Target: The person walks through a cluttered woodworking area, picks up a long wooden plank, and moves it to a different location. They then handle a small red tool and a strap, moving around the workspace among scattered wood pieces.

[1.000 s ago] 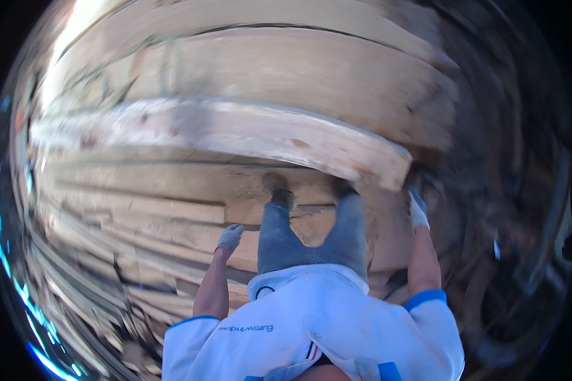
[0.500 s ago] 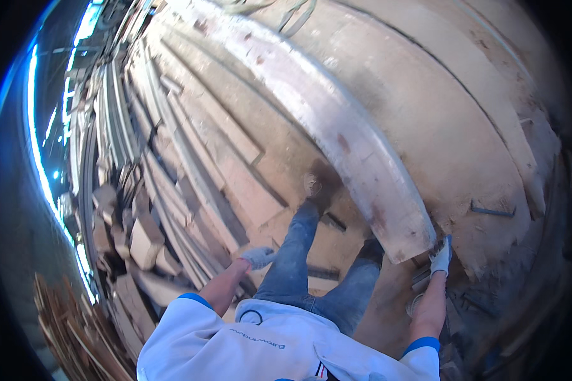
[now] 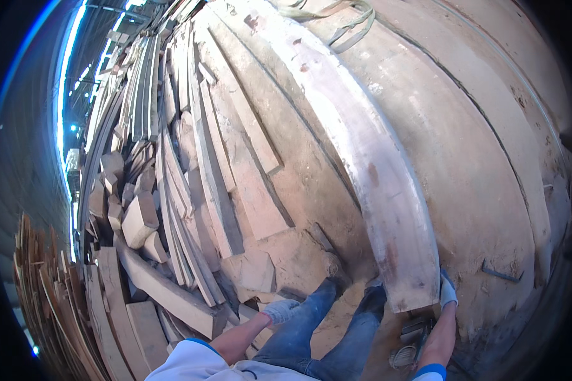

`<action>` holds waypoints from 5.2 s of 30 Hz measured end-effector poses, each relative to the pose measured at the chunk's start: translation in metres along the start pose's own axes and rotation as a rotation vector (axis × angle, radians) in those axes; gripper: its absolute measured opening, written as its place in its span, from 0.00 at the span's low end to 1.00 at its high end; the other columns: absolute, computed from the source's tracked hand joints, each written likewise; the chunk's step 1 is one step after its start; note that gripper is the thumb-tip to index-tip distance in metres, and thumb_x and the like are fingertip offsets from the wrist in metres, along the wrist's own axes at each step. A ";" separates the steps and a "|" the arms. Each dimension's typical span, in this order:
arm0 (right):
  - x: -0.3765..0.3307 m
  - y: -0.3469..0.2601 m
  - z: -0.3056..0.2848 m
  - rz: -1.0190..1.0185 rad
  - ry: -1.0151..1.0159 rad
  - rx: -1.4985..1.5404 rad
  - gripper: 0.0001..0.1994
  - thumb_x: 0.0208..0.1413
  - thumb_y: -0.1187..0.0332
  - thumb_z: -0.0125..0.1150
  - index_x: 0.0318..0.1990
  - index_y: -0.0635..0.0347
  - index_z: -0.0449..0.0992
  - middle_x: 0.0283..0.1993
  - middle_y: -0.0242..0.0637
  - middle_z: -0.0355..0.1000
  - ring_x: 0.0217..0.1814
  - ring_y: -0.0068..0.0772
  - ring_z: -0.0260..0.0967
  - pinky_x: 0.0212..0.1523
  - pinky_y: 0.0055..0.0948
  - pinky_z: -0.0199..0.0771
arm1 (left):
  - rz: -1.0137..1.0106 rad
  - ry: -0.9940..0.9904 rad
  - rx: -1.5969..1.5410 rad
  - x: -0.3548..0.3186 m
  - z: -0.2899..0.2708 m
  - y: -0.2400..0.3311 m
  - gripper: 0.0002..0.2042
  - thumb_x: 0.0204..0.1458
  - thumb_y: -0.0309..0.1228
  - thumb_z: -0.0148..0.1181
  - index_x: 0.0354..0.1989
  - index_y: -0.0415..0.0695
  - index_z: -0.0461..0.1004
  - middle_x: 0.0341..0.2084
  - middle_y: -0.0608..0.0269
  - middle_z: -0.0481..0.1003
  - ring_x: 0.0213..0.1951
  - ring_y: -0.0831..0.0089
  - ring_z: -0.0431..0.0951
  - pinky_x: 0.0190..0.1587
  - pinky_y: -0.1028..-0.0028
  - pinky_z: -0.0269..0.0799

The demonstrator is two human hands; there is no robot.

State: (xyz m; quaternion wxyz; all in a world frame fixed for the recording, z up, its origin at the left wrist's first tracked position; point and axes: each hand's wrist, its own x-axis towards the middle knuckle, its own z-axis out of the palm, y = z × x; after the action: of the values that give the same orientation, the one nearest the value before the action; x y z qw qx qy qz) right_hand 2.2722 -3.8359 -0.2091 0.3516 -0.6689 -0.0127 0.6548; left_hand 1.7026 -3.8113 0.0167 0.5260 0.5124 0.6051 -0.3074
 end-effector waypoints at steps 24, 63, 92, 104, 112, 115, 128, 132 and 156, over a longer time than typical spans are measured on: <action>0.047 0.016 -0.013 0.312 -0.108 -0.091 0.23 0.64 0.53 0.46 0.57 0.60 0.70 0.50 0.41 0.75 0.46 0.37 0.73 0.47 0.37 0.75 | 0.132 0.132 -0.598 0.155 0.116 -0.009 0.27 0.61 0.46 0.48 0.61 0.37 0.64 0.59 0.50 0.68 0.62 0.59 0.66 0.64 0.69 0.58; 0.031 0.231 0.230 0.609 -0.276 0.221 0.24 0.62 0.53 0.49 0.57 0.63 0.69 0.51 0.41 0.74 0.51 0.40 0.72 0.54 0.40 0.73 | 0.302 -0.241 -1.621 0.322 0.095 -0.068 0.29 0.62 0.50 0.46 0.64 0.41 0.63 0.58 0.60 0.69 0.56 0.70 0.69 0.61 0.74 0.63; -0.025 0.424 0.613 1.128 -1.000 -0.744 0.26 0.66 0.54 0.39 0.69 0.50 0.55 0.71 0.36 0.56 0.71 0.33 0.52 0.64 0.48 0.53 | -0.124 1.303 -0.422 0.175 -0.083 -0.293 0.44 0.46 0.48 0.65 0.68 0.38 0.52 0.65 0.44 0.56 0.69 0.51 0.50 0.70 0.58 0.43; 0.054 0.169 0.386 -0.124 -0.725 -1.550 0.23 0.63 0.53 0.49 0.58 0.58 0.71 0.58 0.42 0.71 0.59 0.43 0.68 0.60 0.34 0.63 | -0.563 0.926 -0.227 0.147 0.018 -0.254 0.44 0.43 0.45 0.65 0.67 0.39 0.51 0.66 0.46 0.53 0.69 0.50 0.49 0.69 0.53 0.40; -0.010 -0.045 0.291 0.045 -0.375 -1.489 0.23 0.64 0.50 0.47 0.58 0.56 0.71 0.54 0.39 0.74 0.57 0.36 0.70 0.54 0.33 0.66 | -0.402 0.546 -0.290 0.035 0.085 -0.140 0.37 0.50 0.48 0.56 0.66 0.41 0.57 0.65 0.47 0.57 0.65 0.53 0.60 0.65 0.56 0.55; -0.041 -0.102 0.295 -0.191 -0.422 -1.484 0.23 0.63 0.50 0.48 0.58 0.54 0.71 0.50 0.33 0.77 0.51 0.29 0.73 0.44 0.29 0.68 | -0.258 0.452 -0.432 -0.017 0.088 -0.083 0.35 0.52 0.50 0.54 0.65 0.41 0.60 0.63 0.48 0.62 0.63 0.54 0.64 0.64 0.61 0.57; -0.095 -0.238 0.229 0.070 -0.286 -0.860 0.17 0.61 0.54 0.54 0.53 0.49 0.74 0.45 0.30 0.75 0.36 0.25 0.70 0.32 0.30 0.69 | -0.094 0.453 -0.760 0.004 -0.013 -0.062 0.29 0.55 0.48 0.54 0.57 0.36 0.69 0.54 0.49 0.73 0.57 0.58 0.72 0.59 0.68 0.65; -0.083 -0.247 0.182 0.297 -0.083 -1.058 0.15 0.60 0.52 0.53 0.48 0.47 0.74 0.43 0.34 0.75 0.37 0.32 0.70 0.36 0.36 0.70 | 0.170 0.447 -0.585 0.086 -0.067 -0.072 0.27 0.56 0.49 0.51 0.55 0.39 0.72 0.53 0.51 0.74 0.54 0.59 0.74 0.57 0.70 0.65; 0.291 -0.659 0.651 -0.300 0.157 -0.916 0.44 0.50 0.56 0.63 0.72 0.52 0.46 0.61 0.48 0.67 0.53 0.49 0.70 0.38 0.52 0.75 | -0.176 0.606 -0.897 0.134 -0.643 -0.057 0.43 0.52 0.50 0.59 0.68 0.34 0.49 0.62 0.40 0.62 0.64 0.57 0.63 0.64 0.70 0.58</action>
State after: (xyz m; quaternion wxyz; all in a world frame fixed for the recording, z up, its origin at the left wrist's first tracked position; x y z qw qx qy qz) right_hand 2.0294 -2.9062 -0.0724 0.1114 -0.7930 -0.3695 0.4714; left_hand 1.4522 -3.2019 0.0456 0.4675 0.2509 0.8418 0.0991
